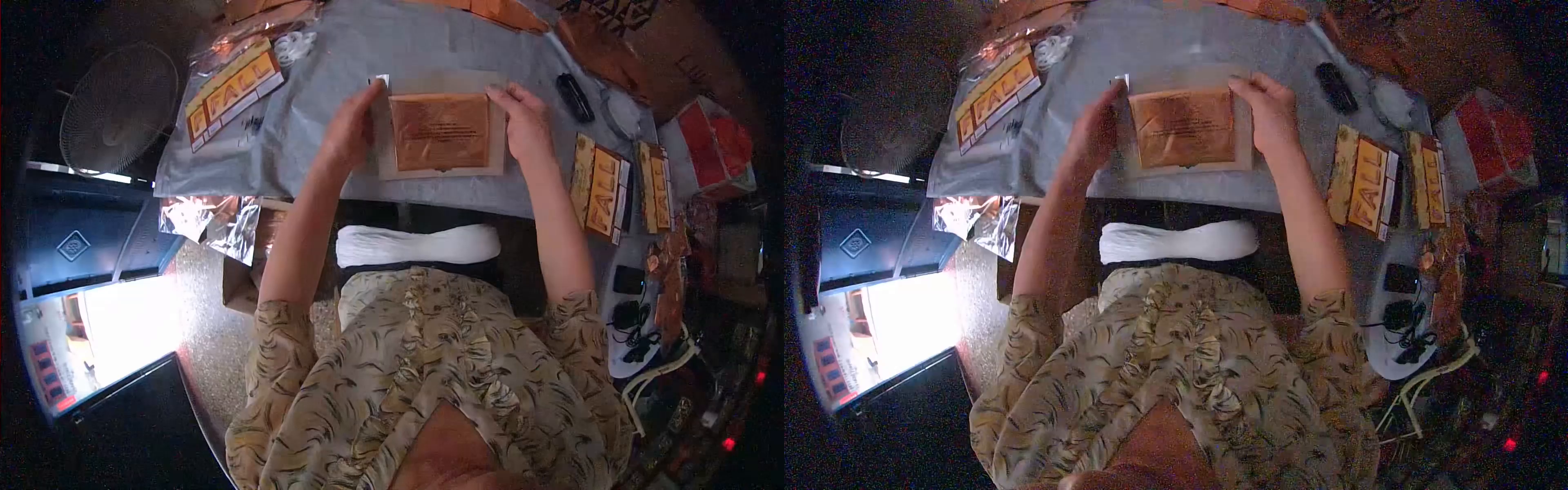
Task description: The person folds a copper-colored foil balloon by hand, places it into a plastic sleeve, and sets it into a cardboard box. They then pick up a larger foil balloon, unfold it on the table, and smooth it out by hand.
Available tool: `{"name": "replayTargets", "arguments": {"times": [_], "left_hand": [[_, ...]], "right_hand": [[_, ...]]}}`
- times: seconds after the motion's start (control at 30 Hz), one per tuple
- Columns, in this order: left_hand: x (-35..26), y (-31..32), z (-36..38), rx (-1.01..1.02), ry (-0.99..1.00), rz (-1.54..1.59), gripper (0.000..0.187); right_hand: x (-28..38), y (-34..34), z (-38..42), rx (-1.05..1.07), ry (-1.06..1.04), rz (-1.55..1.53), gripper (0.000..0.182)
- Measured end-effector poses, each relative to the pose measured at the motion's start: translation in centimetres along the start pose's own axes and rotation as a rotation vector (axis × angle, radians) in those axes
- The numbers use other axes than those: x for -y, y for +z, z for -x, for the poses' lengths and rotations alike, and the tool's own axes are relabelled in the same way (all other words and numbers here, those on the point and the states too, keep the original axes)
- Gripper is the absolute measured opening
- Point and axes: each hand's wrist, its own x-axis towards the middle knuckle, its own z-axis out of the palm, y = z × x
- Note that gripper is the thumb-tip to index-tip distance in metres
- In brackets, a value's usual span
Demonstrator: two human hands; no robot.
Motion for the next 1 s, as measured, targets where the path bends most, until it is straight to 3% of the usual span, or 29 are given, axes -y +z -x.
{"name": "replayTargets", "arguments": {"times": [0.2, 0.37, 0.43, 0.53, 0.6, 0.77, 0.87, 0.97, 1.0], "left_hand": [[-1.2, 2.8, 2.2, -0.035, 0.085, -0.226, 0.024], [-1.7, 2.2, 2.4, 0.037, 0.066, -0.121, 0.019], [-2.1, 2.2, 2.6, 0.043, 0.032, -0.128, 0.018], [-2.6, 3.4, 3.0, 0.126, 0.073, -0.105, 0.026], [-3.1, 4.9, 3.1, 0.153, 0.159, -0.346, 0.038], [-3.2, 5.2, 3.2, 0.257, 0.107, -0.351, 0.05], [-2.5, 5.9, 3.5, 0.271, 0.066, -0.276, 0.051], [-2.8, 7.5, 4.7, 0.253, 0.019, -0.253, 0.049], [-2.9, 8.1, 5.2, 0.225, -0.005, -0.253, 0.048]], "right_hand": [[-0.2, 1.2, 0.5, -0.032, -0.021, 0.015, 0.019], [-0.9, 0.4, 0.3, -0.008, -0.043, 0.067, 0.017], [0.5, 1.7, 1.9, -0.07, 0.047, 0.001, 0.016], [1.3, 1.6, 2.4, -0.054, 0.092, 0.116, 0.014], [0.8, 1.4, 2.1, -0.065, 0.035, 0.127, 0.016], [2.2, 2.3, 3.4, -0.217, -0.061, 0.201, 0.023], [0.9, 0.7, 3.7, -0.249, -0.034, -0.04, 0.025], [1.6, 0.7, 4.7, -0.249, -0.109, 0.199, 0.022], [3.8, 2.5, 5.6, -0.372, -0.434, 0.599, 0.021]]}}
